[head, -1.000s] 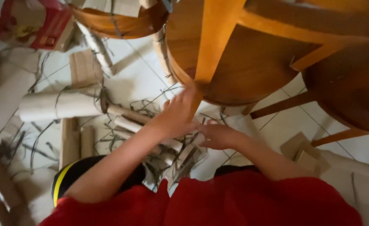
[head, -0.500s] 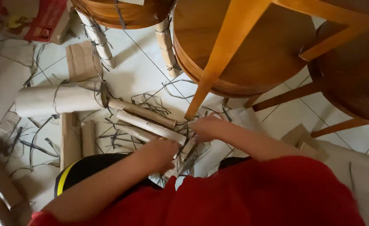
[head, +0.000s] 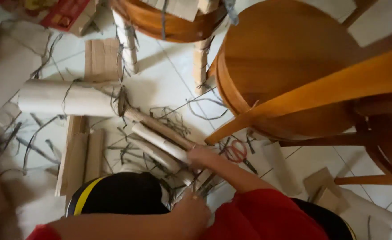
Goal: Wrapping wooden chair legs with cardboard and securing them with plastic ties
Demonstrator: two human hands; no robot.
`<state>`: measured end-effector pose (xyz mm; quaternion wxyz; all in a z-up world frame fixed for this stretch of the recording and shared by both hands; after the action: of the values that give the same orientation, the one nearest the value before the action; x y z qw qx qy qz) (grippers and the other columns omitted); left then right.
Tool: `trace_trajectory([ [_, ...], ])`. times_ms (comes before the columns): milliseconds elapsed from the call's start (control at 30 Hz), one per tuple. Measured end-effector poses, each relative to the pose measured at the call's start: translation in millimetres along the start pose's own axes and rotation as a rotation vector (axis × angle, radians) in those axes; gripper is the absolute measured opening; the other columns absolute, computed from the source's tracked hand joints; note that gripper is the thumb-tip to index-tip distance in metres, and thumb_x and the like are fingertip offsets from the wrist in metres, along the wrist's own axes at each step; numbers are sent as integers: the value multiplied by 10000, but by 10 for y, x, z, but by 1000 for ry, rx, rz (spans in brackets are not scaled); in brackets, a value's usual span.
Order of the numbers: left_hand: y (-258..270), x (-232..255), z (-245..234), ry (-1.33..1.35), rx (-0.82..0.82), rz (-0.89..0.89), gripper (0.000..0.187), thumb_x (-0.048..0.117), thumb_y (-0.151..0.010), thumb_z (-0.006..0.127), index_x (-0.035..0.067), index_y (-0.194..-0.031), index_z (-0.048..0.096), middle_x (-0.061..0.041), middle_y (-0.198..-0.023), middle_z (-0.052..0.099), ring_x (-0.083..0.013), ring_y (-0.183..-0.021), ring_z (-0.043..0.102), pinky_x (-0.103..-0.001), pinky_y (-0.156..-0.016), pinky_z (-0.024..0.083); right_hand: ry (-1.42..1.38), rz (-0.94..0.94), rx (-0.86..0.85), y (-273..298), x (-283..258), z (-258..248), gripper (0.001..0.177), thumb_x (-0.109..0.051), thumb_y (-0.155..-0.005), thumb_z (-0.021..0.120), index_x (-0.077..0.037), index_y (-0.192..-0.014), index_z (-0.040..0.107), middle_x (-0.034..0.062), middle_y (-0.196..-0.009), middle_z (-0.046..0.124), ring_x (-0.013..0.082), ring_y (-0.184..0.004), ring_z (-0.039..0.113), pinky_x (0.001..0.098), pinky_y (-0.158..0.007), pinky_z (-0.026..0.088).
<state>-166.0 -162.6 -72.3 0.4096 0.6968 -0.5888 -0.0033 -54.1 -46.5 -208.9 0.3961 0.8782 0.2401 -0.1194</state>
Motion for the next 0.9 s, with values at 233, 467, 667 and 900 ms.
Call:
trace_trajectory([
  [233, 89, 177, 79, -256, 227, 27, 357, 180, -991, 520, -84, -1169, 682, -349, -1156, 663, -487, -1001, 599, -616, -944, 356, -149, 30, 353, -391, 409, 263, 291, -294, -869, 610, -19, -963, 601, 197, -1010, 649, 412, -914, 620, 511, -807, 494],
  [467, 109, 213, 152, -181, 27, -27, 251, 129, -993, 552, 10, -1016, 772, -226, -1034, 747, -356, -863, 629, -480, -813, 354, -289, 361, 345, -604, 563, 769, 791, -287, -897, 557, -100, -1604, 258, 290, -1440, 450, 460, -1247, 498, 536, -987, 456],
  [667, 178, 376, -62, -283, 20, 14, 177, 48, -935, 597, 8, -876, 759, -178, -821, 700, -248, -666, 474, -389, -701, 324, -692, 262, 257, -238, -18, 751, 1203, -439, -790, 804, 65, -1599, 70, 271, -1188, 659, 368, -899, 673, 427, -720, 526],
  [900, 6, 456, 87, -297, 14, -38, 248, 65, -932, 559, -22, -965, 789, -219, -941, 748, -302, -752, 540, -434, -756, 353, -523, 431, 353, -379, 87, 1066, 711, -126, -958, 459, -62, -1601, 161, 214, -944, 662, 405, -782, 639, 532, -688, 473],
])
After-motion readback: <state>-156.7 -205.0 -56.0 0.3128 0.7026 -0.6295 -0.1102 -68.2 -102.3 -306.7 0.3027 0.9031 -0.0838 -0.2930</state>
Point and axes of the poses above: each hand's wrist, its own y-axis away from the middle knuckle, its own z-axis out of the palm, x = y × z, the point moved 3 cm from there along -y, towards the middle knuckle
